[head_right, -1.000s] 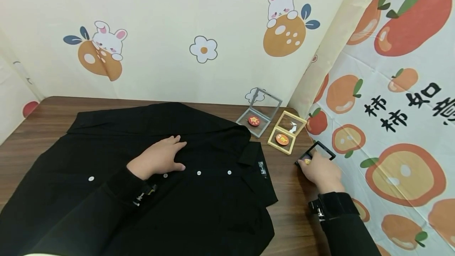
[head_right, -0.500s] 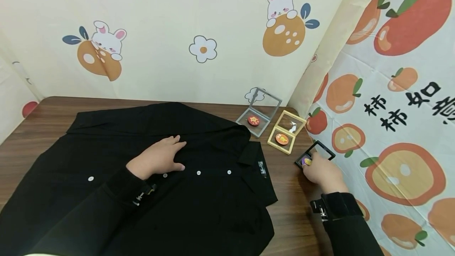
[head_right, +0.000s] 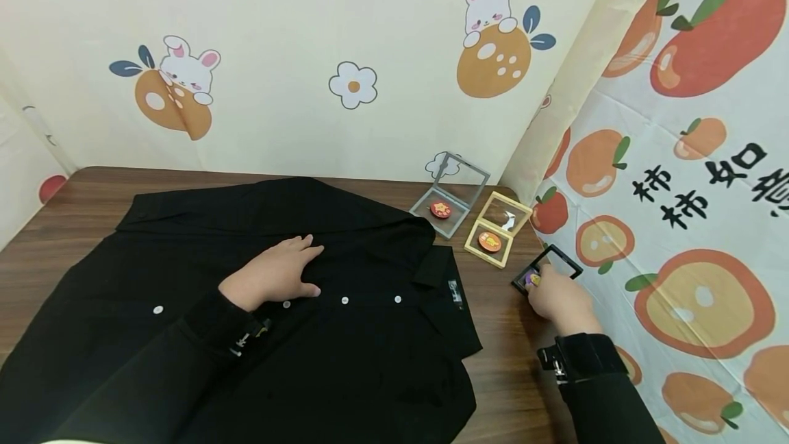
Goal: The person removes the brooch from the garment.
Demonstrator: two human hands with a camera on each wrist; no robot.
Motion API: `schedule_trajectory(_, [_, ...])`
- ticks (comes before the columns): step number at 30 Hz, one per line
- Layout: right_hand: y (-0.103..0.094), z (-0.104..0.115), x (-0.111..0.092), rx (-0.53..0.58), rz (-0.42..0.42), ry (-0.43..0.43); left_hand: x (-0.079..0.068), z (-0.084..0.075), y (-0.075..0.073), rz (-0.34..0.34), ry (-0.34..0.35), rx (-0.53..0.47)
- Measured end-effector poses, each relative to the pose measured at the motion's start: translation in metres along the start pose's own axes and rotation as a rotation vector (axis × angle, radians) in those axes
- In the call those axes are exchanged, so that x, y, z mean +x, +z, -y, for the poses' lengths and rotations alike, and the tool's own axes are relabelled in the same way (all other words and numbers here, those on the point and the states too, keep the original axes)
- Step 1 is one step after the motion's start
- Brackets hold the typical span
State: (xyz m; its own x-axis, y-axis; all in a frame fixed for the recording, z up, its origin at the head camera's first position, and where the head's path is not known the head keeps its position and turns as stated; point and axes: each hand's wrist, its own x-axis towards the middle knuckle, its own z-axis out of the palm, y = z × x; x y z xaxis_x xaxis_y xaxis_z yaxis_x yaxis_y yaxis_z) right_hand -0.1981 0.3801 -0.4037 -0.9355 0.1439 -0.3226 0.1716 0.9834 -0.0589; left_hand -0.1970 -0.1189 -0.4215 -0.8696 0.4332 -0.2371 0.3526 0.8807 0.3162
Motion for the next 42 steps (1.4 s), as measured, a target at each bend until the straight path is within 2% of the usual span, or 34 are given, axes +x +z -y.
schedule_trajectory(12, [0.004,-0.003,-0.001,0.003,0.019,0.009,0.000,-0.001,0.000,0.000,0.005,0.002])
schedule_trajectory(31, [0.002,0.003,0.000,0.016,-0.010,-0.013,0.006,0.002,0.002,0.002,-0.007,-0.009])
schedule_trajectory(36, [0.001,0.014,-0.005,0.063,-0.034,-0.017,0.006,0.005,0.002,0.013,-0.011,-0.020])
schedule_trajectory(42, [-0.002,0.044,-0.019,0.123,-0.080,-0.049,0.001,0.009,-0.004,0.019,-0.004,-0.101])
